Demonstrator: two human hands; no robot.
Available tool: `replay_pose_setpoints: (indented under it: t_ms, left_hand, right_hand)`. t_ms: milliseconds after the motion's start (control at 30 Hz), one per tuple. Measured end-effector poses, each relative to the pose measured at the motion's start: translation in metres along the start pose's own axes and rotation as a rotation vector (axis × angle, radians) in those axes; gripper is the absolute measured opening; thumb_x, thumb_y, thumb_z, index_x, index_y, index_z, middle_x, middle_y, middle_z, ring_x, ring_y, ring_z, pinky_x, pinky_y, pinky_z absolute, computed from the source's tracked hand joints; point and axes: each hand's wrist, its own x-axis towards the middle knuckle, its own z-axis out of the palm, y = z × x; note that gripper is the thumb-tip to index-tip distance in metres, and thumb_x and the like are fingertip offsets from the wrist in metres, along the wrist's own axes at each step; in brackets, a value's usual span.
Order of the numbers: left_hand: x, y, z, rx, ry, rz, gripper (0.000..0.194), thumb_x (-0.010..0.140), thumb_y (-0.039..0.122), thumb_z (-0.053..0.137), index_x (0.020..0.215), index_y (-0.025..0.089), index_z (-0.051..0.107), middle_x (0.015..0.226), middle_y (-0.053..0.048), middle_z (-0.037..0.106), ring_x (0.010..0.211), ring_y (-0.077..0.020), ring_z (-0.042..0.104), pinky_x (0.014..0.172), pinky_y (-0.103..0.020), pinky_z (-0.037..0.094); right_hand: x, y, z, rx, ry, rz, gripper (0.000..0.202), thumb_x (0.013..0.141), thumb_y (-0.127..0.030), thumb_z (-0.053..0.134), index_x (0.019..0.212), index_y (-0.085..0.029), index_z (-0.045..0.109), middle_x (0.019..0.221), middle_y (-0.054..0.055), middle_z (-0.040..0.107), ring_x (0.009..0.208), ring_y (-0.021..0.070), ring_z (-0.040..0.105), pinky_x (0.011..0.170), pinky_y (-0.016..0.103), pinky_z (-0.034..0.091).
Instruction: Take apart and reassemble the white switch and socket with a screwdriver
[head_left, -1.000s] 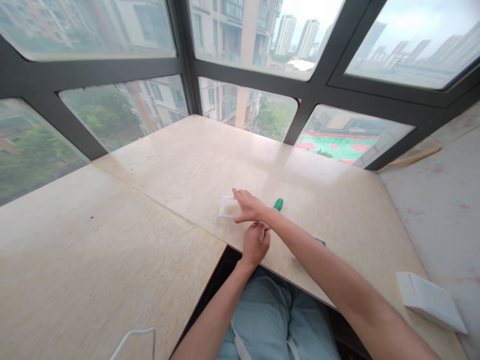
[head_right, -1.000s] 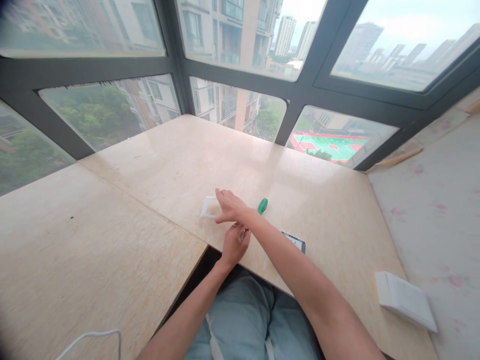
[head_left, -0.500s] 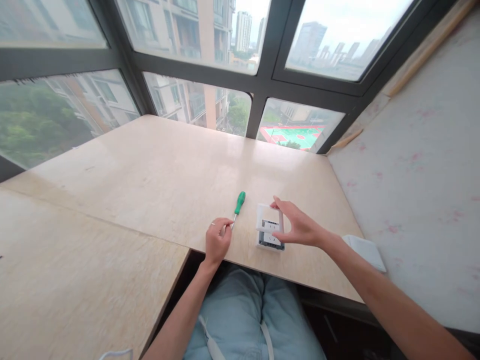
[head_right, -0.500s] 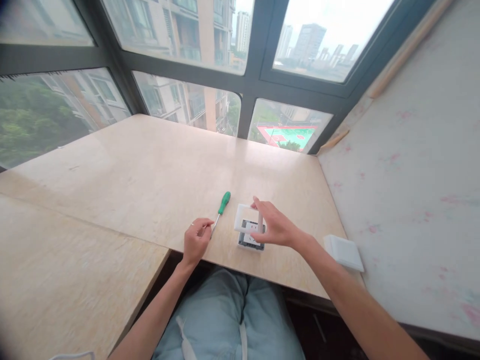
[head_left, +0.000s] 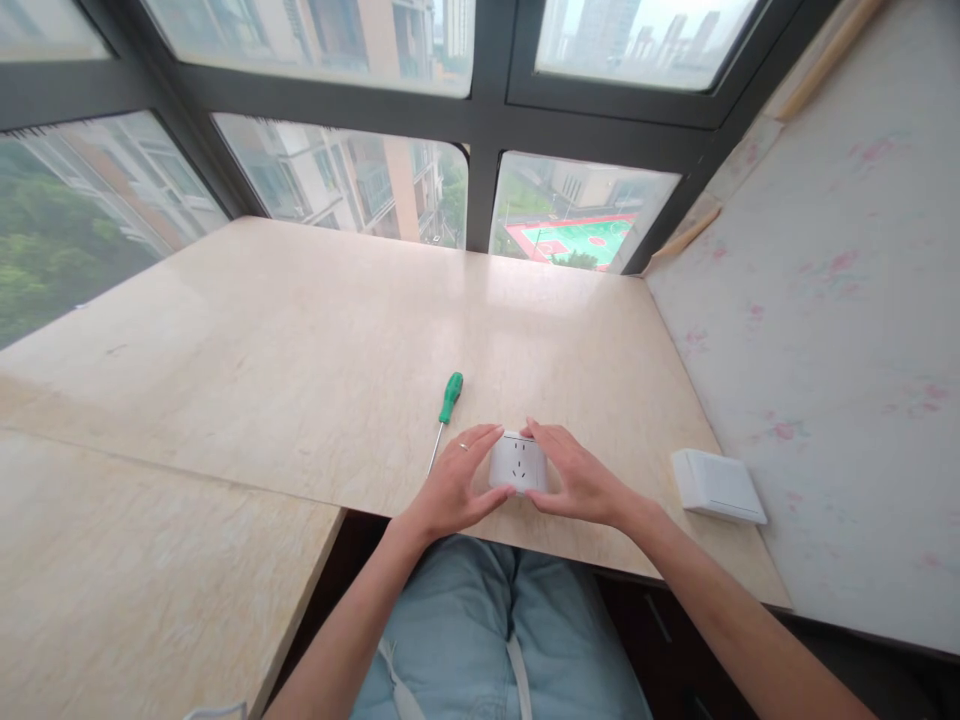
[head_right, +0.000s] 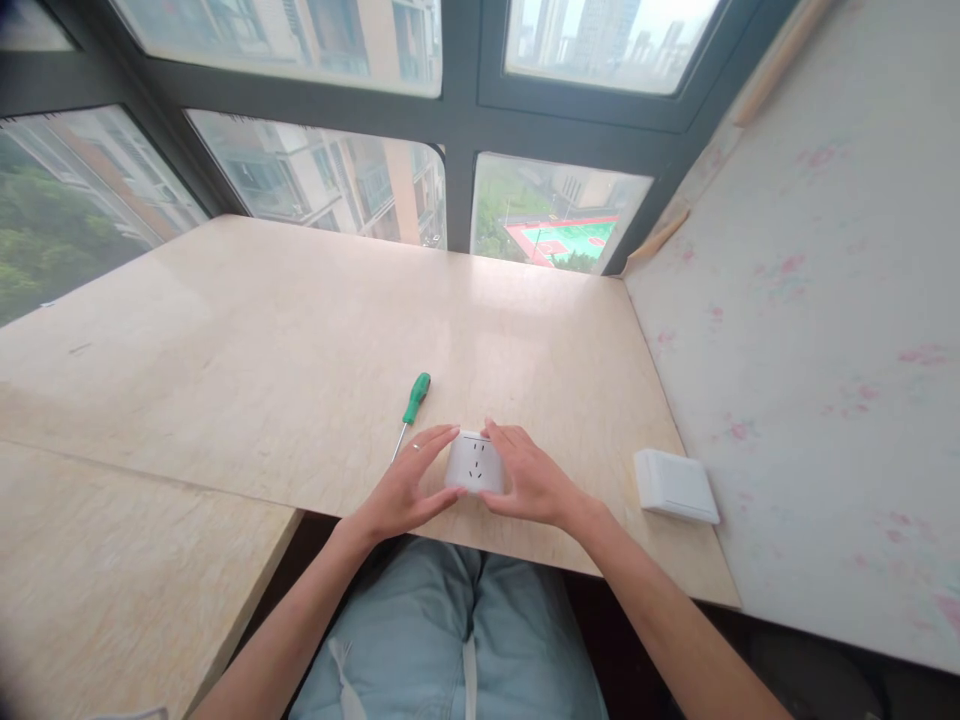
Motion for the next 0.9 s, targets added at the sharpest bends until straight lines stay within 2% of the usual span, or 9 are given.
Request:
replay_pose_setpoints:
  t_ms: [100,200,367,533,767,900]
  left_hand:
    - [0.002,-0.005,0.000,-0.020,-0.105,-0.007,0.074,0.087,0.043,0.072,0.151,0.024,0.039,0.153,-0.017,0.048,0.144,-0.0310,0.043,0.117,-0.053,0.040]
    - [0.004,-0.009,0.001,-0.042,-0.154,-0.026,0.076,0.087,0.043,0.073,0.152,0.024,0.039,0.155,-0.017,0.045,0.146,-0.0304,0.041,0.118,-0.053,0.040]
    - [0.008,-0.014,-0.001,-0.061,-0.183,-0.048,0.076,0.088,0.041,0.072,0.154,0.026,0.037,0.157,-0.015,0.043,0.147,-0.0291,0.041,0.118,-0.052,0.039]
    - [0.012,-0.016,0.000,-0.119,-0.212,-0.086,0.074,0.085,0.041,0.076,0.150,0.026,0.044,0.153,-0.014,0.049,0.145,-0.0284,0.044,0.117,-0.051,0.041]
    - [0.012,-0.015,0.000,-0.121,-0.220,-0.109,0.075,0.082,0.042,0.079,0.148,0.028,0.046,0.152,-0.013,0.050,0.142,-0.0298,0.047,0.115,-0.051,0.044]
    - [0.014,-0.016,-0.002,-0.142,-0.226,-0.097,0.074,0.082,0.041,0.079,0.148,0.028,0.047,0.150,-0.014,0.051,0.140,-0.0309,0.050,0.113,-0.050,0.046]
  right_hand:
    - [-0.004,0.001,0.002,0.027,0.014,0.005,0.101,0.083,-0.036,0.073,0.161,-0.022,0.011,0.142,0.020,0.054,0.131,0.0360,0.052,0.107,0.059,0.045]
    - [-0.007,0.002,0.003,0.045,0.029,0.009,0.099,0.086,-0.038,0.072,0.162,-0.024,0.011,0.144,0.019,0.053,0.134,0.0352,0.051,0.108,0.058,0.045]
    - [-0.016,0.007,0.004,0.107,0.029,0.073,0.098,0.087,-0.042,0.072,0.162,-0.026,0.011,0.152,0.018,0.049,0.140,0.0339,0.047,0.113,0.059,0.042]
    - [-0.024,0.012,0.006,0.128,0.025,0.130,0.095,0.086,-0.045,0.073,0.161,-0.026,0.019,0.153,0.017,0.049,0.142,0.0332,0.046,0.115,0.059,0.041]
    - [-0.019,0.008,0.003,0.116,0.005,0.159,0.088,0.083,-0.045,0.076,0.157,-0.026,0.034,0.152,0.016,0.051,0.140,0.0335,0.049,0.115,0.058,0.042]
    - [-0.016,0.003,0.000,0.117,-0.032,0.182,0.088,0.082,-0.044,0.077,0.157,-0.027,0.035,0.153,0.015,0.050,0.140,0.0336,0.049,0.114,0.058,0.042]
